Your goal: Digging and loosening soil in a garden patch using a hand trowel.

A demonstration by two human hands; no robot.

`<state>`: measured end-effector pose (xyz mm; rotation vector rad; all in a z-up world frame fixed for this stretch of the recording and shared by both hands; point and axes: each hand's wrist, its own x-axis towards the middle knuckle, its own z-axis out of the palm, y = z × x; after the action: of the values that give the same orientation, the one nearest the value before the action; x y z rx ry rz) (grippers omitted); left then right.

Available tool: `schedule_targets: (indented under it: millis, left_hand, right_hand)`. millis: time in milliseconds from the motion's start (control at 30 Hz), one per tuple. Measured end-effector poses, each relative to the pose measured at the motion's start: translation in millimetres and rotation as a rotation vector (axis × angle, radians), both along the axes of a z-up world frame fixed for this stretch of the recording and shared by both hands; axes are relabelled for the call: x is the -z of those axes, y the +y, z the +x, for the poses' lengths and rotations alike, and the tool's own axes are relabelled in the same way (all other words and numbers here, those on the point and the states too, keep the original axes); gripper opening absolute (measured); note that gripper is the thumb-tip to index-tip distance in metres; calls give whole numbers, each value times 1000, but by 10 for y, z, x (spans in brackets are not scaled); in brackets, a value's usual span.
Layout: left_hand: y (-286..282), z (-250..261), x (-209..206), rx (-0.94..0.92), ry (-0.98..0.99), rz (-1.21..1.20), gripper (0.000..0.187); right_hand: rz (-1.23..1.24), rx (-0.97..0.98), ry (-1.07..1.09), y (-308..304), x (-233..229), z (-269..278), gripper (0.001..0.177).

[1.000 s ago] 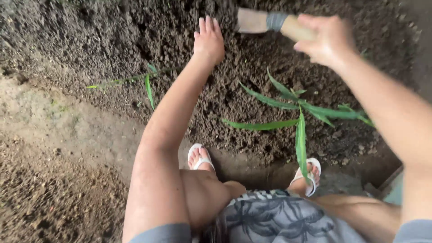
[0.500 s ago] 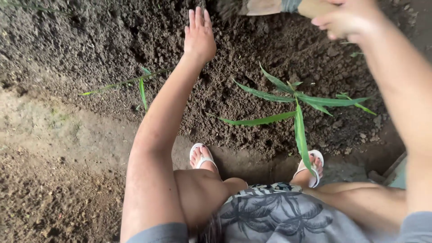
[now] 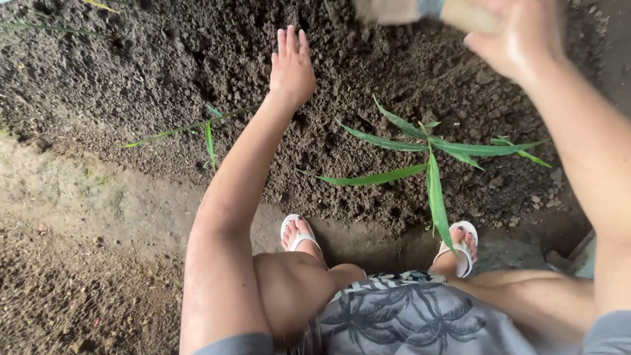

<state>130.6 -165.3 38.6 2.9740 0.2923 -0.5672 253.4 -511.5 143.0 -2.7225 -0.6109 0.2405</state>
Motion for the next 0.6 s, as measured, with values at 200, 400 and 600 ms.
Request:
schedule_targets:
  millis: [200, 400, 600]
  left_hand:
    - [-52, 59, 22, -1, -5, -14, 77]
    - [-78, 49, -69, -3, 22, -59, 75]
    - [-54, 111, -32, 13, 32, -7, 78]
  right_hand:
    - [-78, -86, -218, -24, 144, 41, 44]
    - [34, -41, -156, -48, -148, -3, 37]
    - [14, 189, -55, -270, 192, 223, 50]
